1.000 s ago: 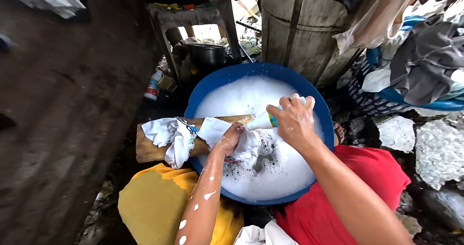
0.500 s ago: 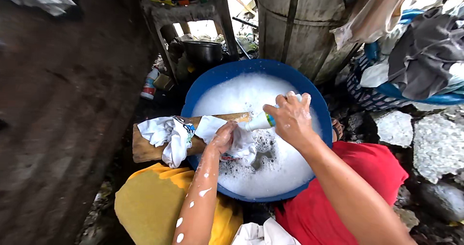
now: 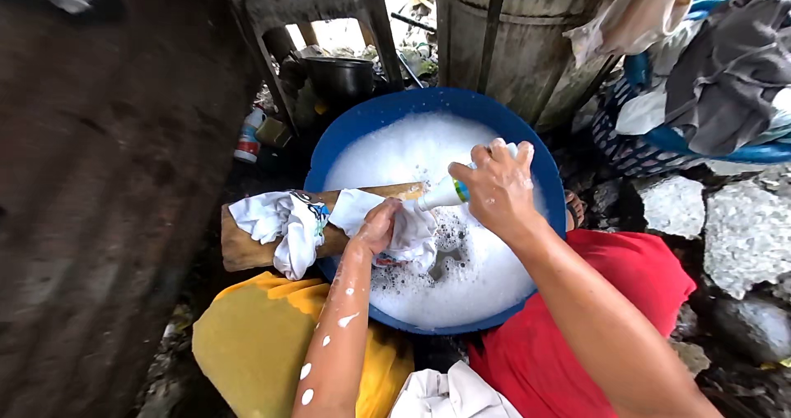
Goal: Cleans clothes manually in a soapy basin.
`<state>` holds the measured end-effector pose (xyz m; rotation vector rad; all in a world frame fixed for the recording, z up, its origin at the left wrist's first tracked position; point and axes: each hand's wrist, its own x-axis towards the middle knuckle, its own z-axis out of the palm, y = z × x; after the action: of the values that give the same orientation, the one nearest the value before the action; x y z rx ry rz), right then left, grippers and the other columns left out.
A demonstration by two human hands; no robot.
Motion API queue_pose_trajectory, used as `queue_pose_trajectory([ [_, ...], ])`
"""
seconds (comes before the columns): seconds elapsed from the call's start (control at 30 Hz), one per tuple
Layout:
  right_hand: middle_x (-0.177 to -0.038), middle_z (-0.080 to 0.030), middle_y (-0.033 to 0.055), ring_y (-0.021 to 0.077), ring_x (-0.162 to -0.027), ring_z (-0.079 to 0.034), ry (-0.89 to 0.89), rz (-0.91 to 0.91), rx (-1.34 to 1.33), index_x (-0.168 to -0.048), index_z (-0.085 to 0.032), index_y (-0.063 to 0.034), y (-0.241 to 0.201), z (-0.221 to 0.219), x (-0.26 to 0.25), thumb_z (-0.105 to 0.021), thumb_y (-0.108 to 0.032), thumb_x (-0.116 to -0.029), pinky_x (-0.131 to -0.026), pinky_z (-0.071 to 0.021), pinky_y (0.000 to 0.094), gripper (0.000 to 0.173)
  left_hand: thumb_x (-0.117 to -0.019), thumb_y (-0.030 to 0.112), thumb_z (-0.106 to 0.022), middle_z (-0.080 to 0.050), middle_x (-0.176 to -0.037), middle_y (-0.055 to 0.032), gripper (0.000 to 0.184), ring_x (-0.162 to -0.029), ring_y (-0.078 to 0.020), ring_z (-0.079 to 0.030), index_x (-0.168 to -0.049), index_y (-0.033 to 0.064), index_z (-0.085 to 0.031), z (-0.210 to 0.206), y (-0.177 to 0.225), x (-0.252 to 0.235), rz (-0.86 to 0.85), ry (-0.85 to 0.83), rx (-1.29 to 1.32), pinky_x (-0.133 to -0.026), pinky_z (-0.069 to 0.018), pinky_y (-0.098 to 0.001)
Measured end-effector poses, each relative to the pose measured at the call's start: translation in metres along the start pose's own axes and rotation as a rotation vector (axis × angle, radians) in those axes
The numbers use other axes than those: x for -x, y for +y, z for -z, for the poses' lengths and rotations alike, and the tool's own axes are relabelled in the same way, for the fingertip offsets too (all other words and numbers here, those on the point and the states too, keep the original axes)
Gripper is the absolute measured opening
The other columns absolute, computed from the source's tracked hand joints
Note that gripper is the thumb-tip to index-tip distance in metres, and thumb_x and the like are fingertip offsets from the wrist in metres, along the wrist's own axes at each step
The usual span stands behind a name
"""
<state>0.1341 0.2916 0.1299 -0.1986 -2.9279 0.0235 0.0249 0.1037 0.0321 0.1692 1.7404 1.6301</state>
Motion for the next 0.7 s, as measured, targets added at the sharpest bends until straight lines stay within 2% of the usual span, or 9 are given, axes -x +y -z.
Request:
queue_pose_trajectory([
  [0.3, -0.112, -0.069, 0.0236, 0.0504, -0.116, -0.060, 0.054, 0.001, 0.012, -0.115, -0.075, -0.0166, -0.0017, -0.0014, -0.0012, -0.066, 0.010, -0.0826, -0.094, -0.0380, 0.0716, 0.043, -0.1110, 0.022, -0.033, -0.061, -0.115, -0.0089, 0.034, -0.102, -0.0136, -0.061, -0.134, 0.0020, -0.050, -0.0024, 0.0024, 0.0035, -0.021, -0.069, -0.031, -0.092, -0.0518, -0.0353],
  [0.47, -0.112, -0.069, 0.0231, 0.0498, -0.116, -0.059, 0.052, 0.003, 0.020, -0.116, -0.075, -0.0173, -0.0015, -0.0013, -0.0017, -0.067, 0.009, -0.0826, -0.094, -0.0379, 0.0711, 0.043, -0.1108, 0.022, -0.033, -0.062, -0.106, -0.0056, 0.030, -0.095, -0.0112, -0.062, -0.127, 0.0044, -0.052, -0.0023, 0.0012, 0.0026, -0.024, -0.082, -0.015, -0.087, -0.0535, -0.0335],
  [0.6, -0.112, -0.068, 0.0239, 0.0507, -0.116, -0.059, 0.040, -0.001, 0.011, -0.116, -0.075, -0.0167, -0.0015, -0.0002, -0.0018, -0.067, 0.009, -0.0828, -0.093, -0.0382, 0.0716, 0.042, -0.1109, 0.022, -0.033, -0.062, -0.106, -0.0060, 0.031, -0.095, -0.0117, -0.062, -0.128, 0.0035, -0.051, -0.0016, 0.0014, 0.0025, -0.020, -0.086, -0.022, -0.087, -0.0537, -0.0342],
  [0.7, -0.113, -0.068, 0.0243, 0.0509, -0.116, -0.059, 0.006, 0.000, 0.000, -0.116, -0.075, -0.0164, -0.0005, 0.0006, -0.0018, -0.066, 0.008, -0.0836, -0.093, -0.0375, 0.0724, 0.042, -0.1111, 0.023, -0.032, -0.062, -0.112, -0.0085, 0.034, -0.099, -0.0137, -0.062, -0.132, 0.0030, -0.050, -0.0005, 0.0017, 0.0018, -0.005, -0.075, -0.033, -0.089, -0.0534, -0.0362],
])
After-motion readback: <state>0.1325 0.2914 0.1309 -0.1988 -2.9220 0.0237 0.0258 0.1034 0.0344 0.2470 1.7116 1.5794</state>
